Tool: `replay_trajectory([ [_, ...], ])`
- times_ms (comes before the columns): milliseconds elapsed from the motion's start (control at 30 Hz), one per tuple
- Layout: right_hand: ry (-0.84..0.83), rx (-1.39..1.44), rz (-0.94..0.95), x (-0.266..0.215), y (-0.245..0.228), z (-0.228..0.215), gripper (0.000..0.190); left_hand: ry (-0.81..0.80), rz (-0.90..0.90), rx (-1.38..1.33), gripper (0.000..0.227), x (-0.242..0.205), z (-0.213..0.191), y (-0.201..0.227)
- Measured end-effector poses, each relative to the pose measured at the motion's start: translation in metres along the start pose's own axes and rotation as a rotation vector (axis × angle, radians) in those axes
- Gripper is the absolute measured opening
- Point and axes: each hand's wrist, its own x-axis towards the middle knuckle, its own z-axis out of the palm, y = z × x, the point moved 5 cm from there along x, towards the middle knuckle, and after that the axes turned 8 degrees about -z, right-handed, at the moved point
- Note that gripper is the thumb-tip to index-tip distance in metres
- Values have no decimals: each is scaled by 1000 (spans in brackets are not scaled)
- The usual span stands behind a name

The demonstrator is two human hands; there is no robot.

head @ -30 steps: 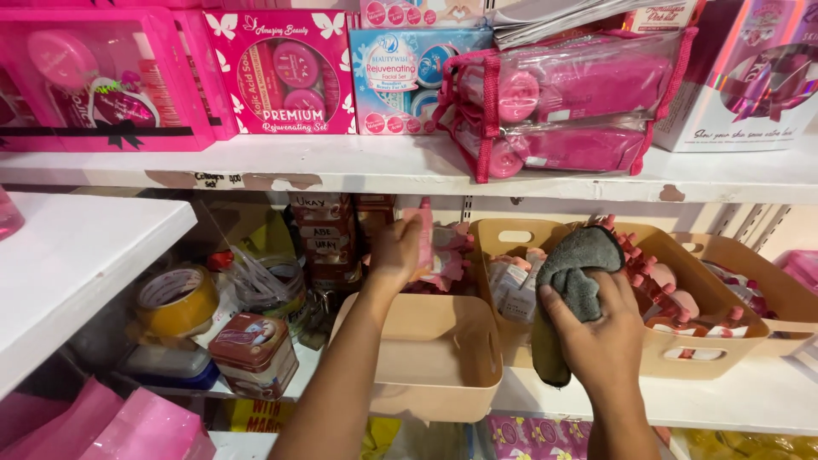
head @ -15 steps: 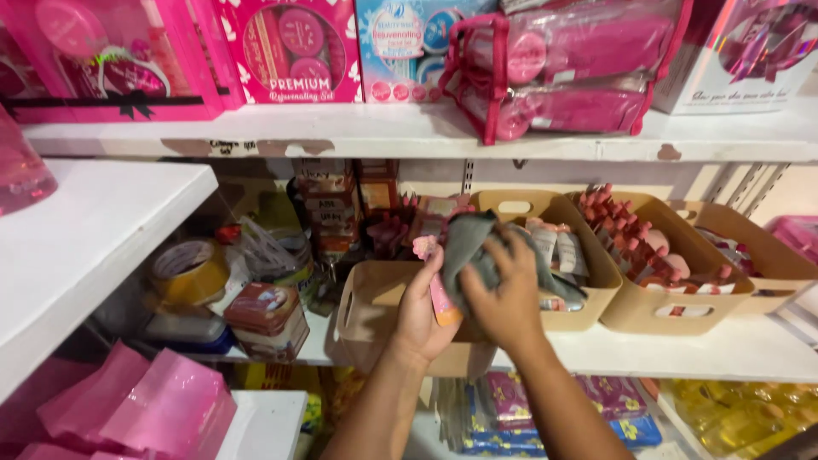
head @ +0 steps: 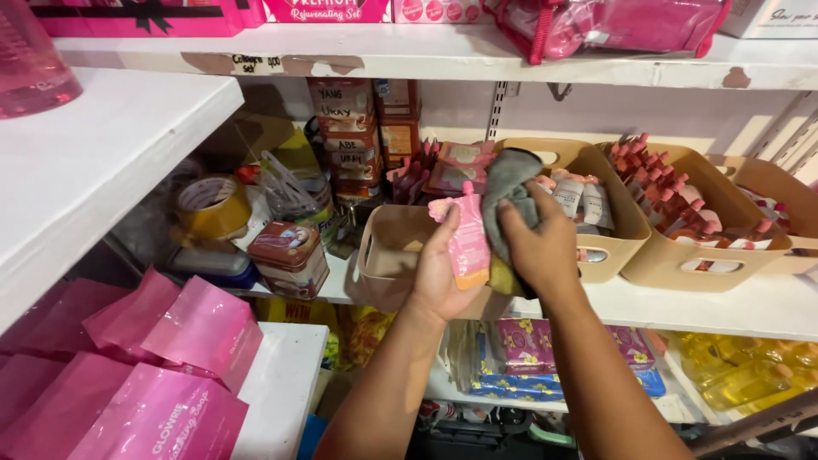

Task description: Organizing skincare pouches and cleaning storage bins on a shelf.

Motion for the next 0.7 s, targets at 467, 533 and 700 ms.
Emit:
replay_trajectory([
  [467, -25, -52, -41, 2, 21, -13, 44, -6, 89, 82, 51, -4, 31, 2],
  [533, -86, 148, 287, -3, 32, -12, 43, 7, 34, 93, 57, -2, 39, -3],
  [700, -61, -16, -291, -30, -13, 1, 51, -11, 235, 417, 65, 12, 32, -2],
])
